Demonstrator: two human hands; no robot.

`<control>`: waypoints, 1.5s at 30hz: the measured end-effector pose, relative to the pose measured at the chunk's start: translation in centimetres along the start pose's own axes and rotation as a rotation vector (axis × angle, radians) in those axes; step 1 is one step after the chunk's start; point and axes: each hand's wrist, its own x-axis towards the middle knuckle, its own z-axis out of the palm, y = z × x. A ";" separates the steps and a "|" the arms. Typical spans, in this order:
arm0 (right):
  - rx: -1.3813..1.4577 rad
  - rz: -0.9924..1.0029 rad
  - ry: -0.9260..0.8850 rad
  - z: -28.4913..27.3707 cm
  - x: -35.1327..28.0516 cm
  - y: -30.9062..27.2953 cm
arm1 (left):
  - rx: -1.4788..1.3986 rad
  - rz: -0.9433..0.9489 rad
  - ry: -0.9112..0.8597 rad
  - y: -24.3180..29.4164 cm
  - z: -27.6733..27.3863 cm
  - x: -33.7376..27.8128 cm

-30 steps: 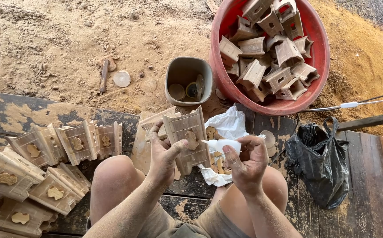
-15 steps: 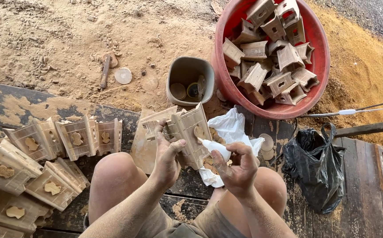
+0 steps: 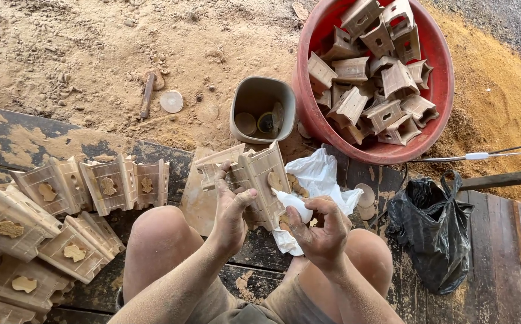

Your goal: Applying glue to small wooden decorative pieces and attaching them to larger wooden frames in a workshop.

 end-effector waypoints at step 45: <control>0.161 -0.107 0.122 1.1 0.8 -0.2 | 0.085 0.161 -0.037 -1.1 0.3 -0.5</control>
